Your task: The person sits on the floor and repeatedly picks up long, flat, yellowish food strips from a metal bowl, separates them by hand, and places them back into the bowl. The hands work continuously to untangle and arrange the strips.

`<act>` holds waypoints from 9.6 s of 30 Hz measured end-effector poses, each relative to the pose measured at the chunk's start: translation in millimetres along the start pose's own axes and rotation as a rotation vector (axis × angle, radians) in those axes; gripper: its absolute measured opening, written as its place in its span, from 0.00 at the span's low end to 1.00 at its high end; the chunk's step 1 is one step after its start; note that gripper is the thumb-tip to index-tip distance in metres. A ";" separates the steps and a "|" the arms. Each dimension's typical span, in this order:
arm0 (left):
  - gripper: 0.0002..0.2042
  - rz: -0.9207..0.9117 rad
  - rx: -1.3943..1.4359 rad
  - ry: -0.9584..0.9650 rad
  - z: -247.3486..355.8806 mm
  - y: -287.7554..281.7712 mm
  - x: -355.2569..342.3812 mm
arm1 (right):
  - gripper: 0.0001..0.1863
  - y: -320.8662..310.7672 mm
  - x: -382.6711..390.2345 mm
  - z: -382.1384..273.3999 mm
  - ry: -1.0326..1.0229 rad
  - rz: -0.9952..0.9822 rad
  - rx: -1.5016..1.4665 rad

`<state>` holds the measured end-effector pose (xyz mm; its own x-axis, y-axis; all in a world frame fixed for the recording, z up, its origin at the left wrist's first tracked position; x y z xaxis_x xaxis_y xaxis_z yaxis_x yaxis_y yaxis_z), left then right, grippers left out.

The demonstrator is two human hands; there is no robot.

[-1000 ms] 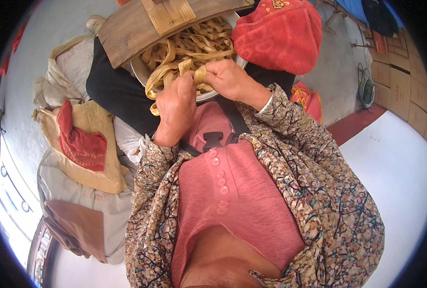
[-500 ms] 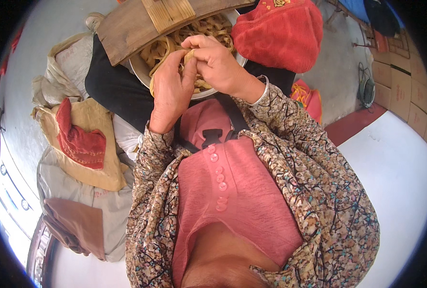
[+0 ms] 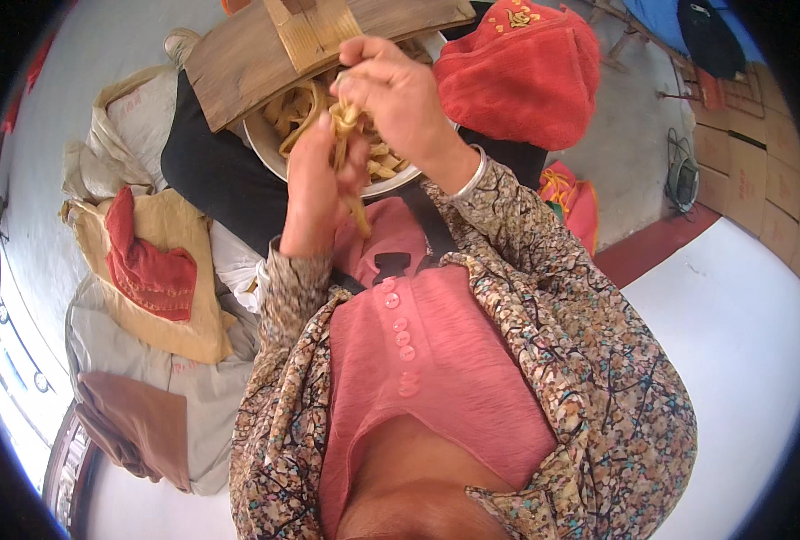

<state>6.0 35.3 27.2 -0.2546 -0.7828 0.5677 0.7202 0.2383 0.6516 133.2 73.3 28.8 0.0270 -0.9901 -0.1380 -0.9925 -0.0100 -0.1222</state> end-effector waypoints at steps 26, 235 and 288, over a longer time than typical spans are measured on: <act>0.06 -0.281 -1.311 0.587 43.6 -22.4 10.8 | 0.12 -57.7 -6.9 -16.5 -0.426 -0.769 0.895; 0.15 -0.863 -0.743 0.723 90.5 85.0 88.4 | 0.15 -53.6 8.9 -177.6 -0.491 -0.901 -0.020; 0.05 0.030 -1.076 0.709 -14.4 -51.6 18.9 | 0.11 -49.0 -16.5 6.7 0.182 -0.266 -0.049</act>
<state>-26.7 -0.1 -3.0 -0.0719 -0.9969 -0.0308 0.9592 -0.0606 -0.2760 182.2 91.0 30.6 0.2685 -0.9606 0.0712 -0.9582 -0.2740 -0.0827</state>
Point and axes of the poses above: each hand's wrist, its own x-axis away from the middle knuckle, its own y-axis out of the palm, z = x × y, the point moved 2 cm from there along -x, towards the middle knuckle, and after that the axes turned 10 degrees about x, right-handed, at the moved point
